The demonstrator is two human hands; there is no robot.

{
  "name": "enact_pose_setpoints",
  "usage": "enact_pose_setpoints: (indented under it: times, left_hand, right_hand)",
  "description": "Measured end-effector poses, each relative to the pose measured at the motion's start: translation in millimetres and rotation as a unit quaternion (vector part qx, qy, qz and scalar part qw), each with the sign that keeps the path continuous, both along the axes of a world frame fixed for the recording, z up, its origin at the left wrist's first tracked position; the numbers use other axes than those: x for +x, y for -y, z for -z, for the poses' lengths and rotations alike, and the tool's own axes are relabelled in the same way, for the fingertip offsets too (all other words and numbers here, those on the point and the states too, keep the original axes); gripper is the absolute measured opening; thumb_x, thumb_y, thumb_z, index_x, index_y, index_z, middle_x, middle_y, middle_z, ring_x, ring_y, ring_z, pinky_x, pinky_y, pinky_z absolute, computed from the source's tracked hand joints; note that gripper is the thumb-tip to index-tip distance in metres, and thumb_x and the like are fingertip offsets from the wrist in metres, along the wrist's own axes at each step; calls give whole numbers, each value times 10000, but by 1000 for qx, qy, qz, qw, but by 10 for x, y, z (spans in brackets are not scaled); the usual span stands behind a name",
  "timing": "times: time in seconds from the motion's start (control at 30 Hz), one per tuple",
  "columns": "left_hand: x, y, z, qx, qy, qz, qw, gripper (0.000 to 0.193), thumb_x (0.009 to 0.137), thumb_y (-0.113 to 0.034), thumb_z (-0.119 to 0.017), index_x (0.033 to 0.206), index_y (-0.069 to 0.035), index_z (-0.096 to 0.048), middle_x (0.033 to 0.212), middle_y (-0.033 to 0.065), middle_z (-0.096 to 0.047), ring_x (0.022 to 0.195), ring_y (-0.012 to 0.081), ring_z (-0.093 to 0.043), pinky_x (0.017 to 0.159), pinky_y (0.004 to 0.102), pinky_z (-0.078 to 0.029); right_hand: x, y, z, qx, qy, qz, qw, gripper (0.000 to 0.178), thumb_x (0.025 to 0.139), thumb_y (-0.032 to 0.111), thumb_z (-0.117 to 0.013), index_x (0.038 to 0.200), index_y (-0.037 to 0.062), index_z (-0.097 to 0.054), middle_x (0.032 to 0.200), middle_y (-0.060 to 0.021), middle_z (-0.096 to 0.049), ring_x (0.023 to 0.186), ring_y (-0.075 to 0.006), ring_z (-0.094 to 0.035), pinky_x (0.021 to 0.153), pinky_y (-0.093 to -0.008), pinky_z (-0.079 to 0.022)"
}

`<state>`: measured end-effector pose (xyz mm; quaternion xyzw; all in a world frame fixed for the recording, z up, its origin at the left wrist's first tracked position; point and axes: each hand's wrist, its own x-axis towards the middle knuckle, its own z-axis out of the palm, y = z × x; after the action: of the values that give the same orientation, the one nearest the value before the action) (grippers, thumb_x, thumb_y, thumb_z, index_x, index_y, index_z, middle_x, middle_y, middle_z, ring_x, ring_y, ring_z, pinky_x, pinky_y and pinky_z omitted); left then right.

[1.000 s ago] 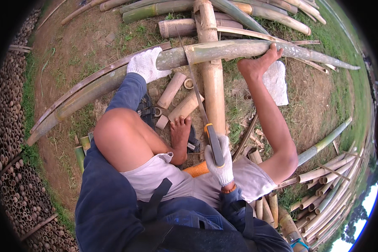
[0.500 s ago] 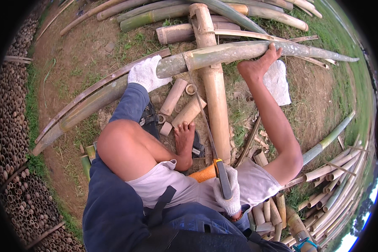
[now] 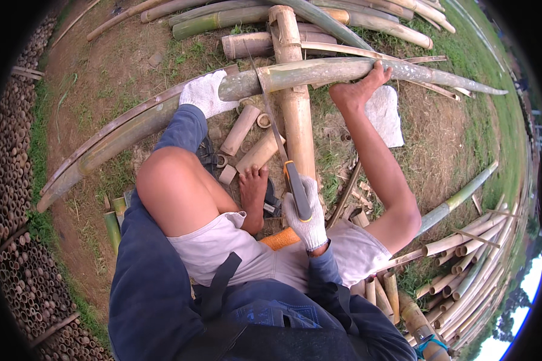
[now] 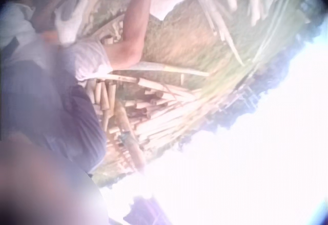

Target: The person sits on the ground and uses a hand saw to cut long bamboo poles into shorter sections. They hold the bamboo with their hands and feet, saw through the material, and place the cut pieces aside.

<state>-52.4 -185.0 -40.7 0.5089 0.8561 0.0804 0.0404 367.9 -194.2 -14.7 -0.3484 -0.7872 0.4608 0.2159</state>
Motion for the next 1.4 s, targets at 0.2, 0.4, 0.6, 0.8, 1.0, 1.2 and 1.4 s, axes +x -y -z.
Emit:
enact_pose_setpoints:
  times: [0.2, 0.4, 0.6, 0.8, 1.0, 1.2, 1.4]
  left_hand:
    - [-52, -19, 115, 14, 0, 9, 1000, 1000, 762, -713, -915, 1529, -142, -622, 1394, 184, -750, 1258, 392, -747, 1090, 524, -597]
    - [27, -32, -37, 0, 15, -8, 1000, 1016, 760, -716, -914, 1541, -134, -624, 1459, 178, -730, 1314, 374, -725, 1125, 495, -582]
    - [9, -45, -46, 9, -17, 4, 1000, 976, 768, -691, -920, 1523, -136, -647, 1449, 155, -746, 1305, 364, -731, 1114, 487, -586]
    - [-10, -18, 57, -16, 5, -4, 1000, 992, 764, -676, -932, 1539, -138, -628, 1468, 159, -732, 1307, 377, -725, 1114, 493, -586]
    - [38, -46, -84, -9, -1, 0, 1000, 991, 771, -691, -927, 1536, -136, -630, 1457, 158, -740, 1301, 368, -732, 1108, 491, -587]
    - [67, -38, -63, -13, -9, 10, 1000, 1012, 773, -696, -917, 1557, -131, -616, 1476, 157, -732, 1335, 366, -715, 1136, 492, -570]
    - [-27, -45, 15, -21, 1, 5, 1000, 1043, 764, -689, -927, 1583, -133, -600, 1522, 167, -701, 1382, 366, -685, 1167, 495, -549]
  right_hand:
    - [563, 342, -461, -6, 16, -15, 1000, 537, 966, -12, -715, 1487, -3, -585, 1392, -236, -670, 1312, -394, -718, 1127, -427, -566]
    - [-1247, -775, 521, 42, -110, 13, 993, 428, 990, 136, -736, 1385, 76, -580, 1270, -218, -711, 1179, -495, -717, 942, -516, -610]
    - [-339, -151, 279, -2, -44, 20, 999, 474, 981, 67, -738, 1432, 34, -597, 1271, -216, -696, 1171, -423, -737, 1018, -451, -592]
    - [652, 443, -542, -35, 68, 12, 997, 543, 954, 28, -746, 1477, 7, -603, 1373, -249, -693, 1264, -423, -735, 1084, -451, -580]
    - [-1059, -609, 571, -10, -67, 30, 997, 472, 985, 158, -767, 1418, 83, -593, 1324, -216, -693, 1223, -475, -712, 997, -502, -611]
    - [-522, -237, 364, 21, -56, 16, 998, 485, 981, 158, -761, 1428, 75, -593, 1323, -213, -690, 1226, -456, -723, 996, -486, -616]
    - [856, 518, -447, -20, 55, 12, 998, 532, 955, 18, -736, 1469, 33, -602, 1350, -214, -711, 1259, -388, -750, 1069, -430, -597]
